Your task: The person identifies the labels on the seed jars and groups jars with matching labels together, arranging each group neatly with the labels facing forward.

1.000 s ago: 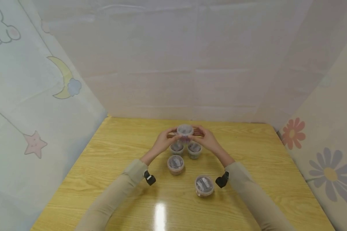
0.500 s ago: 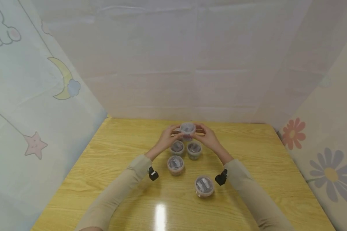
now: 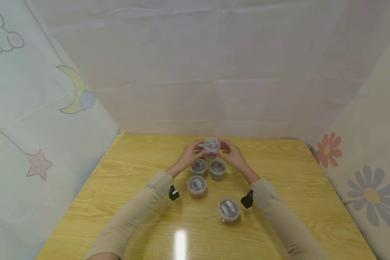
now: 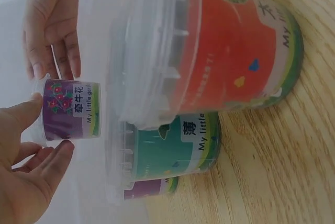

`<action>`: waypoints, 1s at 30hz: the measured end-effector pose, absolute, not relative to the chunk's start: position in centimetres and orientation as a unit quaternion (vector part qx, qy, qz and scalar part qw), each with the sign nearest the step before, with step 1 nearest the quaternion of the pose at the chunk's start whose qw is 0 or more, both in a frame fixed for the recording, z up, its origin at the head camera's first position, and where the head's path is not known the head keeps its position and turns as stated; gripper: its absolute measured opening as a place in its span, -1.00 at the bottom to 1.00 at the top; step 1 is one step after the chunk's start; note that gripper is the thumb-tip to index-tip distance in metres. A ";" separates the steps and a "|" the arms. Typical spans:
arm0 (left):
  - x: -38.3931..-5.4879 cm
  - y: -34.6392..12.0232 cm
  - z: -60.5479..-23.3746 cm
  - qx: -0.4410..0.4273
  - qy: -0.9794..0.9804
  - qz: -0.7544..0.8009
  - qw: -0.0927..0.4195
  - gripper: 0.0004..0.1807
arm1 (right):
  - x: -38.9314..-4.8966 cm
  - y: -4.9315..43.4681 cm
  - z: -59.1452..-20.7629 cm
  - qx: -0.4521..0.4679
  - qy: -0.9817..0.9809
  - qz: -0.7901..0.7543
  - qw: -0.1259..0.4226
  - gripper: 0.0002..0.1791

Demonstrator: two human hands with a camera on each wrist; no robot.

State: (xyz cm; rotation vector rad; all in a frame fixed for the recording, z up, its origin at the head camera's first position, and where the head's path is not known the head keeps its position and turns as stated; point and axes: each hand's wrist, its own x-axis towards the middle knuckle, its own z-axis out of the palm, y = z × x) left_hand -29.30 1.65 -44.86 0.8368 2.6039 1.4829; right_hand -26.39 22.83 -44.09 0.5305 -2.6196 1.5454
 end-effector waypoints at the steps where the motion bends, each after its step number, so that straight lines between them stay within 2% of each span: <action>1: -29.3 1.7 -44.9 0.270 0.843 0.466 0.012 -0.35 | -26.1 22.7 -43.7 0.173 -0.849 0.499 0.029 -0.33; 7: -29.5 2.1 -45.0 0.272 0.884 0.379 -0.026 -0.34 | -25.1 22.3 -42.5 0.170 -0.855 0.489 0.026 -0.35; 13: -29.7 2.7 -45.5 0.275 0.912 0.301 -0.047 -0.32 | -26.4 23.3 -44.8 0.169 -0.856 0.487 0.033 -0.34; 18: -29.9 3.0 -46.0 0.281 0.920 0.268 -0.054 -0.32 | -27.6 24.1 -46.8 0.167 -0.860 0.480 0.036 -0.32; 30: -30.9 3.4 -47.1 0.269 0.933 0.233 -0.043 -0.32 | -28.3 24.0 -47.8 0.162 -0.878 0.449 0.029 -0.32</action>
